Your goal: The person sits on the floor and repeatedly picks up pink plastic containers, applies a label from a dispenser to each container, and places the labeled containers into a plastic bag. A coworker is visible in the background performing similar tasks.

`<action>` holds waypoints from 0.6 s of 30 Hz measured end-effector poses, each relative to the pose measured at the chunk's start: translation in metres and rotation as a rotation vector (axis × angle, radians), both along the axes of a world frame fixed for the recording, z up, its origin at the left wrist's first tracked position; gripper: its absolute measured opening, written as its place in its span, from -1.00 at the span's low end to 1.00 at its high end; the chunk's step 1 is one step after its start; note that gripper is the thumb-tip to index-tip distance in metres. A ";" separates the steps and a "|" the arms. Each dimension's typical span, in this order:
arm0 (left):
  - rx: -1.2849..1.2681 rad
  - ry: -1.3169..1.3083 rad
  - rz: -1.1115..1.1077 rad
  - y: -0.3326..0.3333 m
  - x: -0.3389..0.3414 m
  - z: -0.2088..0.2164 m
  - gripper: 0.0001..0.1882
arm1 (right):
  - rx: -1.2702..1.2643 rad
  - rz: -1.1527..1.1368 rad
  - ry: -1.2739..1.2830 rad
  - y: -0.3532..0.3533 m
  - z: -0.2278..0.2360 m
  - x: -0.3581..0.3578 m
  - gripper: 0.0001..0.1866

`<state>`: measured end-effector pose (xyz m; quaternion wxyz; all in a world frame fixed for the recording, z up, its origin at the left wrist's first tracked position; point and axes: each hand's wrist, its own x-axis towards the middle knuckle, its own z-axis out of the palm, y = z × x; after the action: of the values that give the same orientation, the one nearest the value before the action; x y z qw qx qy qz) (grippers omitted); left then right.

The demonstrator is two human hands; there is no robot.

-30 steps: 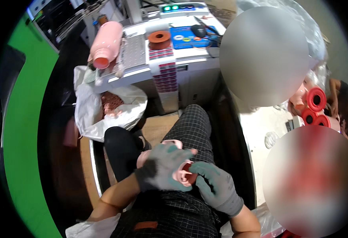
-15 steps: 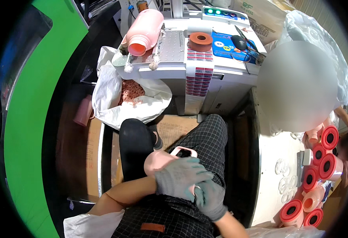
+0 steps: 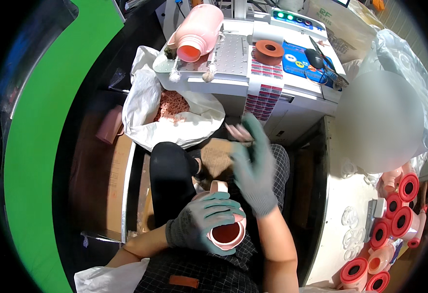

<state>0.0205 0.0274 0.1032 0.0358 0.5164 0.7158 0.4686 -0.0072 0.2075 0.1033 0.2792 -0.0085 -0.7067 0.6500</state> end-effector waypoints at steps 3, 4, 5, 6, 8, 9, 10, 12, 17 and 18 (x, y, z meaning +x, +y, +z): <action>-0.014 0.053 0.002 0.008 -0.002 -0.001 -0.27 | 0.081 -0.052 -0.098 0.008 -0.013 -0.030 -0.35; -0.050 0.061 0.041 0.014 -0.005 0.001 -0.27 | 0.026 -0.098 -0.066 0.022 -0.021 -0.016 -0.40; -0.085 0.054 0.021 0.015 -0.004 0.008 -0.26 | -0.027 -0.124 -0.031 0.031 -0.029 -0.007 -0.44; -0.084 0.039 -0.042 0.019 -0.009 0.010 -0.25 | 0.101 -0.194 -0.036 0.040 -0.034 0.009 -0.48; -0.005 -0.037 -0.029 0.006 -0.023 -0.001 -0.18 | 0.373 -0.303 -0.010 0.056 -0.045 0.052 -0.62; 0.166 -0.358 0.072 0.010 -0.011 -0.001 -0.15 | 0.200 -0.263 -0.079 0.052 -0.048 0.074 -0.72; 0.130 -0.382 0.091 0.011 -0.011 0.002 -0.12 | 0.225 -0.304 -0.127 0.059 -0.050 0.099 -0.80; -0.080 -0.105 0.032 0.010 -0.021 0.008 -0.04 | 0.277 -0.484 -0.188 0.082 -0.070 0.164 -0.83; -0.168 -0.151 0.008 0.039 -0.026 -0.018 -0.18 | 0.149 -1.076 -0.421 0.141 -0.086 0.271 -0.84; -0.183 -0.178 0.004 0.045 -0.022 -0.016 -0.18 | 0.133 -1.158 -0.406 0.160 -0.081 0.279 -0.84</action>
<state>-0.0020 0.0722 0.0872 0.1454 0.4659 0.7507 0.4453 0.2721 0.3674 0.0226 0.4466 -0.4972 -0.6652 0.3329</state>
